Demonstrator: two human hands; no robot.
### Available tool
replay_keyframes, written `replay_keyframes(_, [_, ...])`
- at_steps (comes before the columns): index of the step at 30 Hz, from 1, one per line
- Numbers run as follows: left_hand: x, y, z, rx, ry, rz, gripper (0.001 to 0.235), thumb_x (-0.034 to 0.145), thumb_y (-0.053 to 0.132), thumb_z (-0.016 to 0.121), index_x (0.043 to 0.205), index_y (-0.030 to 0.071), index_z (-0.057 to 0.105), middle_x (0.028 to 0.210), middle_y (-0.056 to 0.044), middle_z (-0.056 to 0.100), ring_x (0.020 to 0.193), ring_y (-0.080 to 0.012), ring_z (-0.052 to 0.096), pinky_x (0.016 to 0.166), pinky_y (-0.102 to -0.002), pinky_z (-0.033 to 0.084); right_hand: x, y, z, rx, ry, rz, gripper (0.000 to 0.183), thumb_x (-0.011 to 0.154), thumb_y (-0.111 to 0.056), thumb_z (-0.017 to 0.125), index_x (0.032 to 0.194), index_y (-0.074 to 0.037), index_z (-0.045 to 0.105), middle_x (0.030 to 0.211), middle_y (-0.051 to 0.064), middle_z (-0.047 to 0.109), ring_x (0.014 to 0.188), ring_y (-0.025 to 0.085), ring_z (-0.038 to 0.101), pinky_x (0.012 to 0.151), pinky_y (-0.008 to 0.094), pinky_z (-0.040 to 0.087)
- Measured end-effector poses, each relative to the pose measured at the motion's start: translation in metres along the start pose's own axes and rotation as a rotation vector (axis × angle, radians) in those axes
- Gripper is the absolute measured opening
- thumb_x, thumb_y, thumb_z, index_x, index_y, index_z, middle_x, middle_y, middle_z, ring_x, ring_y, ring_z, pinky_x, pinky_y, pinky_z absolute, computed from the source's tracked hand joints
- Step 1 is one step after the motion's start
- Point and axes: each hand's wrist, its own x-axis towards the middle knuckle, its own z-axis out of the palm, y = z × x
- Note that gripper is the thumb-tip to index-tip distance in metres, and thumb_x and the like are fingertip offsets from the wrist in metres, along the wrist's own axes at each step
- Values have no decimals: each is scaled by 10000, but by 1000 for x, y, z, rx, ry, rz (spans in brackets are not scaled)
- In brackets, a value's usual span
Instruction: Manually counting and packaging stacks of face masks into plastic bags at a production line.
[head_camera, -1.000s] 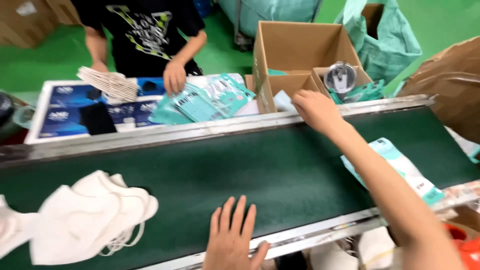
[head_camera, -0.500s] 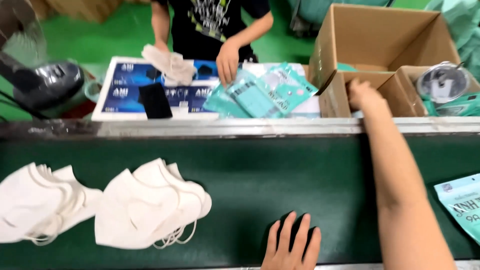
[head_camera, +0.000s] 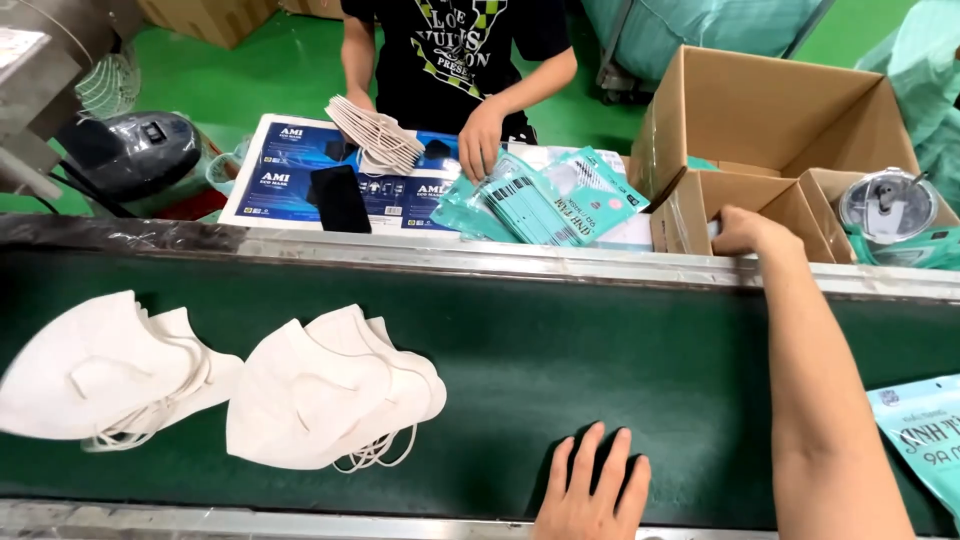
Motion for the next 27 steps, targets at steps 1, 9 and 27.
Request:
replay_keyframes(1, [0,-1,0,-20,-18,-2,272,1018,237,614,1216,68,690,1386,-214,618,1323,-424,571,1085,-620,436,-4,-4,1,91,137,10,858,767,-429,746,1493,-72,462,1526,260,526,1384,428,548,1125,481,473])
replay_keyframes(9, [13,2,-55,-234,-165,-23,661,888,461,651,1319,-39,615,1453,-298,526,1371,-504,441,1119,-654,345,-71,-4,-24,194,281,-227,872,747,-299,826,1513,-153,436,1484,236,477,1349,424,485,1083,488,461])
replay_keyframes(27, [-11,-168,-142,558,-42,-262,592,809,187,696,1382,115,565,1431,-177,537,1305,-457,469,1048,-633,377,-624,-14,238,730,636,-529,340,842,-7,685,1173,-75,717,1169,72,757,1122,214,732,961,317,552])
